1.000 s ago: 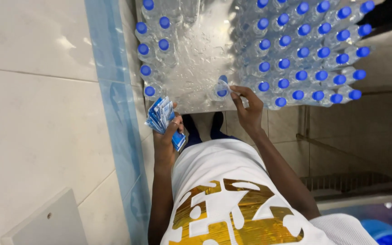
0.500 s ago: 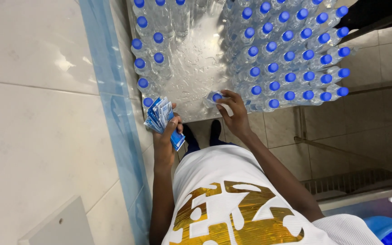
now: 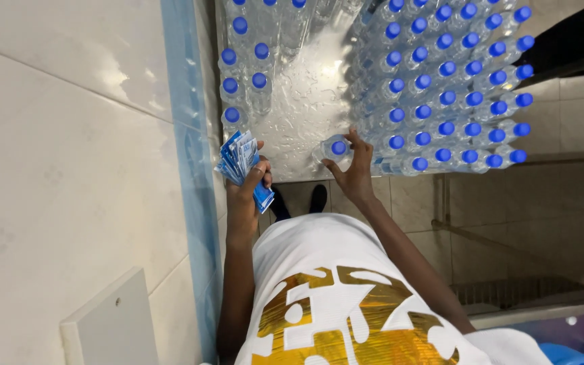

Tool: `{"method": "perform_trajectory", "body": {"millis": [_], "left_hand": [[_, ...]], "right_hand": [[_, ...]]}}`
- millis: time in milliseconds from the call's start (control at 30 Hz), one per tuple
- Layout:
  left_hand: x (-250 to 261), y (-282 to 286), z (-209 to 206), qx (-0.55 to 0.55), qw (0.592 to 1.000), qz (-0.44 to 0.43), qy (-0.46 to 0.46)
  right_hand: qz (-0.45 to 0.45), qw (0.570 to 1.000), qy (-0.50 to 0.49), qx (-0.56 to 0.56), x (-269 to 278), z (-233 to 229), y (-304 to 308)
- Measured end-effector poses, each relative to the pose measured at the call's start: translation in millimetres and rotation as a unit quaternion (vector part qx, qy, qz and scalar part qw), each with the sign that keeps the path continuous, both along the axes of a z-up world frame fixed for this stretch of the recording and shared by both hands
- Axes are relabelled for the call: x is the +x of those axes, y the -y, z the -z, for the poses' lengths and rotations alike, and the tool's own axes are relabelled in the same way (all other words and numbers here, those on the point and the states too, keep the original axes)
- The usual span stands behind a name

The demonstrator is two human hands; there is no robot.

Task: Manually applying brand labels to plastic water bottles on a production line.

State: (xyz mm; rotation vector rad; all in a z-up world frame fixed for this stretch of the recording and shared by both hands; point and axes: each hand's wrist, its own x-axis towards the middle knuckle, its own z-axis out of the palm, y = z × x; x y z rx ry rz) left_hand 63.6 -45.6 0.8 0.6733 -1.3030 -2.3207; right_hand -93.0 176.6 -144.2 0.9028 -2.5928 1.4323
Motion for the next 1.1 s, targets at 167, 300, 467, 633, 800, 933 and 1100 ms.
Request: {"method": "perform_trajectory", "body": {"millis": [167, 300, 467, 633, 800, 933, 1100], "left_hand": [[-2, 6, 10, 0.009, 1.000, -0.007, -0.005], [-2, 6, 8, 0.019, 1.000, -0.005, -0.001], [-3, 8, 10, 0.021, 1.000, -0.007, -0.004], [1, 7, 4, 0.024, 0.999, -0.004, 0.023], [2, 6, -2, 0.020, 0.999, -0.012, 0.035], [3, 4, 4, 0.015, 1.000, -0.007, 0.026], [4, 1, 10, 0.020, 1.000, -0.010, 0.014]], "right_hand": [[0.020, 0.999, -0.023, 0.024, 1, 18, -1], [0.030, 0.999, -0.022, 0.032, 3, 30, -2], [0.039, 0.998, -0.031, 0.034, 2, 45, 3], [0.055, 0.998, -0.022, 0.027, 10, 49, 7], [0.069, 0.996, -0.033, 0.046, 11, 46, 14], [0.091, 0.995, -0.028, 0.042, 14, 45, 19], [0.087, 0.996, -0.007, 0.016, 12, 68, 15]]}}
